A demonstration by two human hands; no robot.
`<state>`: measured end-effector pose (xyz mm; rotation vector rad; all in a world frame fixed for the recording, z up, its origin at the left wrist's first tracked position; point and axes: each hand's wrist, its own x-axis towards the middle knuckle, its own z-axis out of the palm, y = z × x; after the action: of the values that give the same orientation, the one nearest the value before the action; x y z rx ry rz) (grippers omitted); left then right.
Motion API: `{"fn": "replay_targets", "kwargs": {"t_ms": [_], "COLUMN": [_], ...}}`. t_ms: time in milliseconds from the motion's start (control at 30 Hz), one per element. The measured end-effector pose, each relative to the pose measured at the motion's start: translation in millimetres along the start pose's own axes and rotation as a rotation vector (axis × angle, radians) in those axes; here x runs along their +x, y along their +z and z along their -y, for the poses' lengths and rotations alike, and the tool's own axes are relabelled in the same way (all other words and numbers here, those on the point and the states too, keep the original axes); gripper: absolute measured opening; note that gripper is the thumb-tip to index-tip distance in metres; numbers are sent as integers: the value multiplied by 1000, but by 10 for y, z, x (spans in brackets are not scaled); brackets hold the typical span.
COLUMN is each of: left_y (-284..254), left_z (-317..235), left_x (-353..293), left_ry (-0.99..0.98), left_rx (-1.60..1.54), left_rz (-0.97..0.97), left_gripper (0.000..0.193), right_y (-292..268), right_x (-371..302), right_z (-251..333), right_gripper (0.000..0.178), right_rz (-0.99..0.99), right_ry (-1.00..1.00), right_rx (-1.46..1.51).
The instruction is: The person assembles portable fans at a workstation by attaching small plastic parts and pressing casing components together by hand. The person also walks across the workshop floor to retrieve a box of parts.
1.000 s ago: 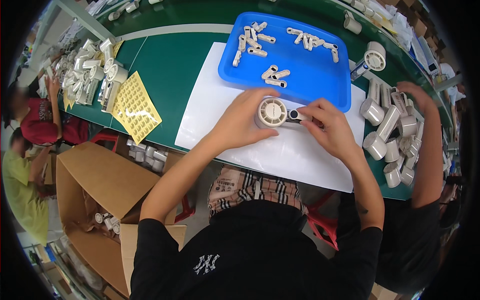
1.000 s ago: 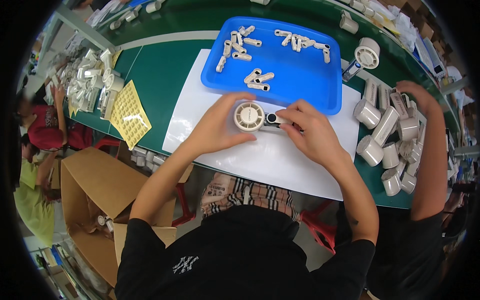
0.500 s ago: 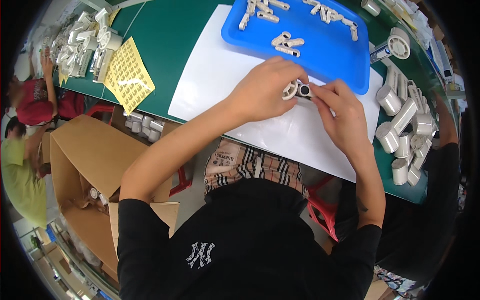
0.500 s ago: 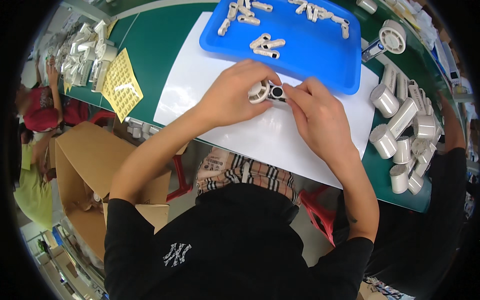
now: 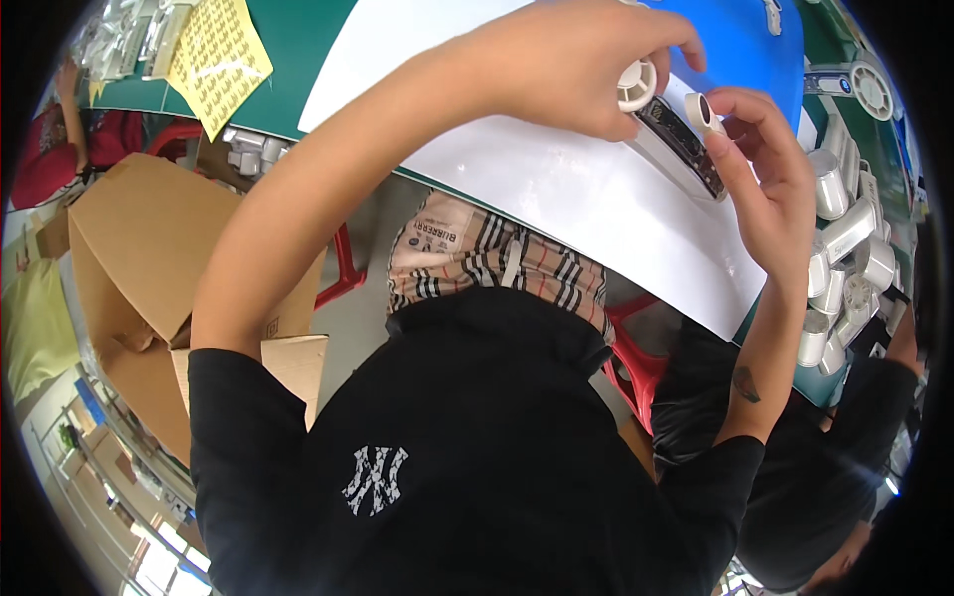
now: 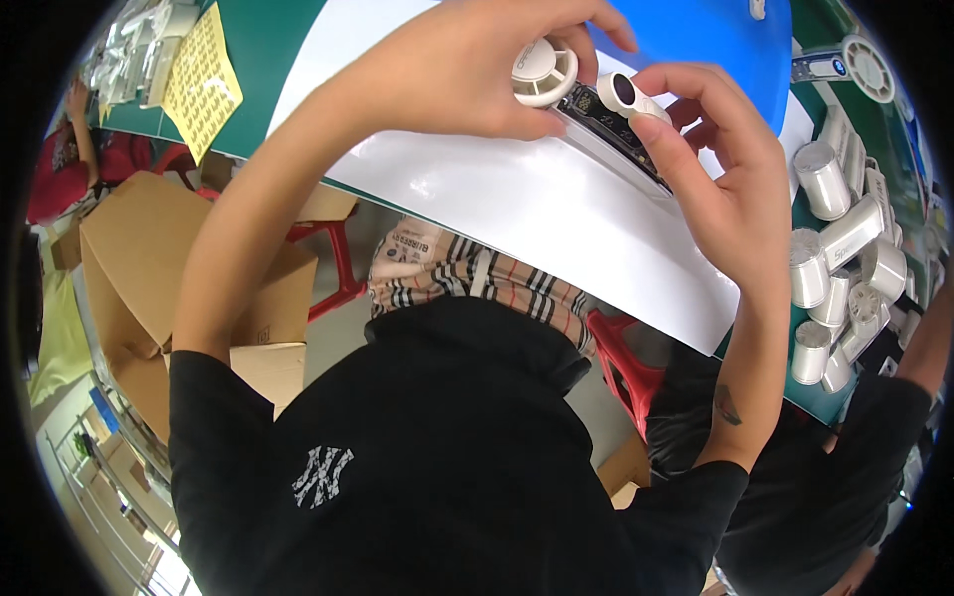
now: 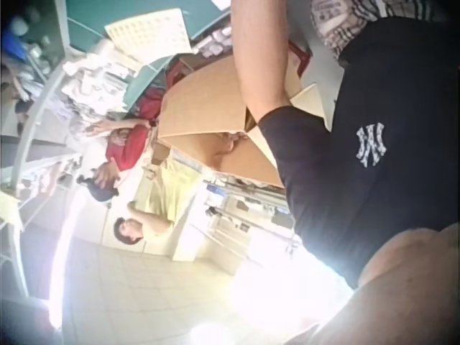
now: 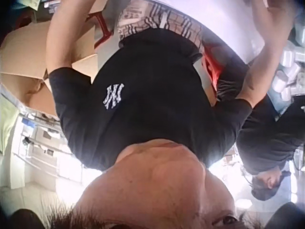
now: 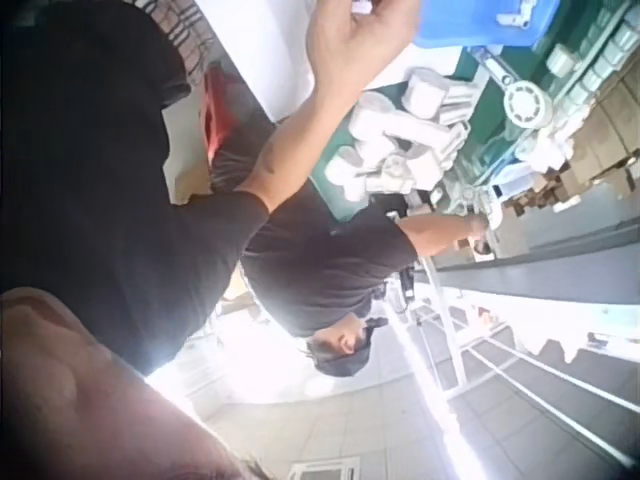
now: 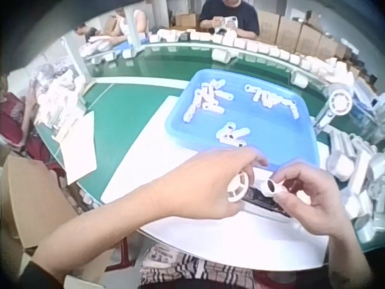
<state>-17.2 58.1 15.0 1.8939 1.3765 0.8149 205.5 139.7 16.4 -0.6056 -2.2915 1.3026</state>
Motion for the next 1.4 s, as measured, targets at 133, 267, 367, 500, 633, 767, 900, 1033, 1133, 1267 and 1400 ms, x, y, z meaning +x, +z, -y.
{"fn": "replay_targets", "kwargs": {"t_ms": [133,267,367,500,633,767,900,1033,1133,1267,1400], "left_y": [43,267,185,122,195,252,324,363,367,393,296], "left_z": [24,195,154,-16,41,72,99,100,117,105,97], "left_x": [-14,12,-66,20,-39,-63,-3,-9,-62,4,23], "left_ry": [29,116,134,18,46,80,186,170,146,186,150], "left_rx": [-67,156,235,-40,40,87,46,28,76,148,229], "left_rz": [20,-175,-185,-52,-157,-248,-313,-338,-370,-366,-291], "left_gripper": [50,54,49,46,38,30,27,26,24,20,19], "right_y": [27,37,99,-18,11,93,72,51,94,72,83], "right_x": [-8,15,35,-88,-43,-11,-36,-22,14,-49,15], "right_z": [-82,-75,-74,-64,-56,-17,51,44,55,185,130], "right_gripper": [19,18,18,19,21,21,25,24,24,24,22], "right_rz": [21,-22,-74,-92,-82,-125,-85,-62,-41,-38,-33], "right_ry": [-61,-215,-236,-178,-239,-235,-172,-219,-235,-163,-132], "right_rx": [21,-234,-322,-332,-384,-398,-496,-543,-604,-824,-804]}}
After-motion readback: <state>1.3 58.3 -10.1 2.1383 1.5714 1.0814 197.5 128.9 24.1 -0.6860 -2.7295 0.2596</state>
